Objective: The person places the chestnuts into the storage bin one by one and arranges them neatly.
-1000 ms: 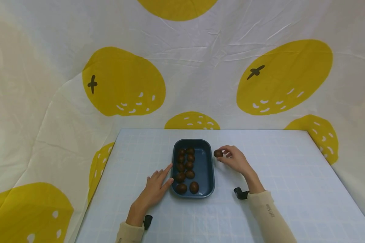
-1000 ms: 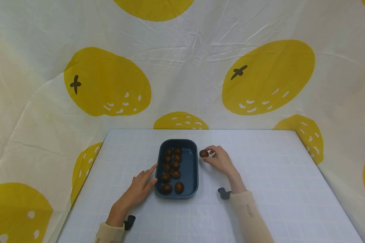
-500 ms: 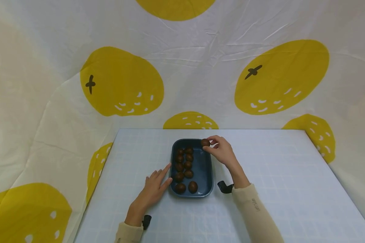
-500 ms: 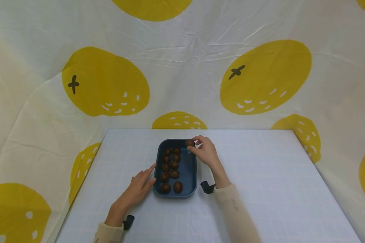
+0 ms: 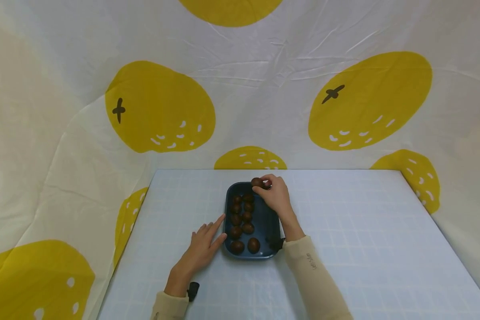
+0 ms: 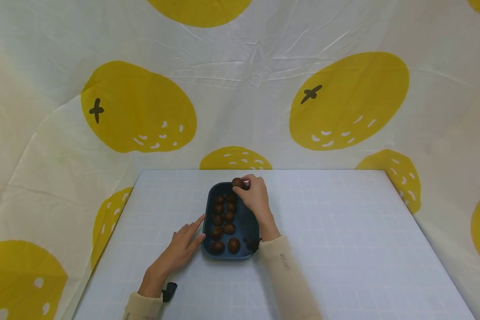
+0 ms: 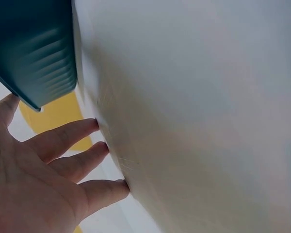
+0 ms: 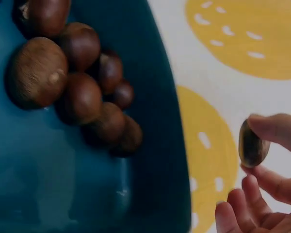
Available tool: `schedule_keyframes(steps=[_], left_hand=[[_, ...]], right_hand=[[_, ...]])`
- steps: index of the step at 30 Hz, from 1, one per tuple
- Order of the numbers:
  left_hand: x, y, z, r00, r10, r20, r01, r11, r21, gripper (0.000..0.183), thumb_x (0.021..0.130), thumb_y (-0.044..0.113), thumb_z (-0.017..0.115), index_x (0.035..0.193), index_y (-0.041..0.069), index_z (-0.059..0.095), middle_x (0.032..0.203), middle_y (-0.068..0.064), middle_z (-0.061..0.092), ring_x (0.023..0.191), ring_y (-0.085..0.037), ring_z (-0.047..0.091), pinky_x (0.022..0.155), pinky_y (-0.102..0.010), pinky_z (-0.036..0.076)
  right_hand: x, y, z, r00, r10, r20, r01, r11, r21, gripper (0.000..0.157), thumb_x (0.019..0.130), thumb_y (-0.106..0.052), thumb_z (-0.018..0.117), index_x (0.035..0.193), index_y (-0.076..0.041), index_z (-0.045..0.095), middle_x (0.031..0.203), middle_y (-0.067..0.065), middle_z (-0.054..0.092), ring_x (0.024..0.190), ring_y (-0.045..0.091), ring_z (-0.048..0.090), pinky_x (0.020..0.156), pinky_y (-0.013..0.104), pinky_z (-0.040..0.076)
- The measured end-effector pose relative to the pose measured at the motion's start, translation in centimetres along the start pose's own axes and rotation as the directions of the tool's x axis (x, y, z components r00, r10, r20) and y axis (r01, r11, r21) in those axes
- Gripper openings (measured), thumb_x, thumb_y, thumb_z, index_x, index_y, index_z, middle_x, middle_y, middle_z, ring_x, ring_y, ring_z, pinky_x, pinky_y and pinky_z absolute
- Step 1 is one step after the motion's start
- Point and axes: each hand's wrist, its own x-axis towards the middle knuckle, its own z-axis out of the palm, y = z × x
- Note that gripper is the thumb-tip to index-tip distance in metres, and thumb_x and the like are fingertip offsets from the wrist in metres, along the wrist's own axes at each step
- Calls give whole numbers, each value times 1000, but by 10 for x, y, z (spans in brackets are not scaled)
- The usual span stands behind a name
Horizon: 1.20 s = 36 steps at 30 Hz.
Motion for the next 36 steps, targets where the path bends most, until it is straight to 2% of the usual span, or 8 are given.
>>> schedule_keyframes(steps=[7, 16, 19, 27, 31, 36], left_hand=[[1, -1, -1, 1000, -4, 7, 5, 1000, -7, 60, 104, 54, 43, 159, 39, 25, 153, -21, 40, 142, -49, 27, 105, -78, 8], [1, 0, -1, 1000, -2, 6, 2, 1000, -9, 60, 104, 55, 42, 159, 39, 25, 153, -21, 40, 142, -49, 28, 105, -77, 8], [1, 0, -1, 1000, -2, 6, 2, 1000, -15, 60, 104, 55, 42, 159, 39, 26, 153, -21, 40, 142, -49, 27, 105, -77, 8], [1, 0, -1, 1000, -12, 17, 13, 1000, -18, 60, 104, 55, 43, 159, 39, 25, 154, -20, 40, 143, -49, 26, 106, -77, 7], [1, 1, -2, 1000, -11, 20, 12, 1000, -18, 60, 104, 55, 42, 159, 39, 25, 154, -20, 39, 143, -49, 26, 106, -77, 7], [0, 1, -2, 1000, -3, 14, 3, 1000, -5, 60, 104, 54, 43, 159, 38, 25, 153, -21, 40, 142, -49, 27, 105, -78, 8]], right_hand=[[-2, 7, 18, 997, 0, -73, -9, 993, -116, 38, 84, -23, 81, 108, 2, 67, 96, 18, 55, 88, 32, 51, 77, 45, 47], [-7, 13, 24, 991, 100, -95, -122, 955, -270, 43, 85, -29, 81, 114, 0, 66, 110, 22, 52, 101, 40, 51, 84, 49, 47], [-7, 17, 25, 989, 116, -96, -139, 949, -283, 42, 84, -29, 81, 112, -1, 67, 109, 23, 53, 101, 41, 51, 84, 49, 47], [-6, 24, 30, 982, 169, -79, -186, 927, -327, 17, 87, -20, 75, 99, -8, 72, 106, 17, 51, 98, 36, 50, 74, 45, 50], [-6, 24, 29, 981, 182, -71, -195, 927, -320, 18, 87, -19, 74, 102, -9, 72, 107, 17, 50, 100, 36, 49, 73, 46, 50], [-5, 24, 26, 986, 154, -65, -166, 940, -298, 19, 88, -18, 74, 102, -7, 72, 109, 22, 54, 101, 40, 52, 79, 48, 50]])
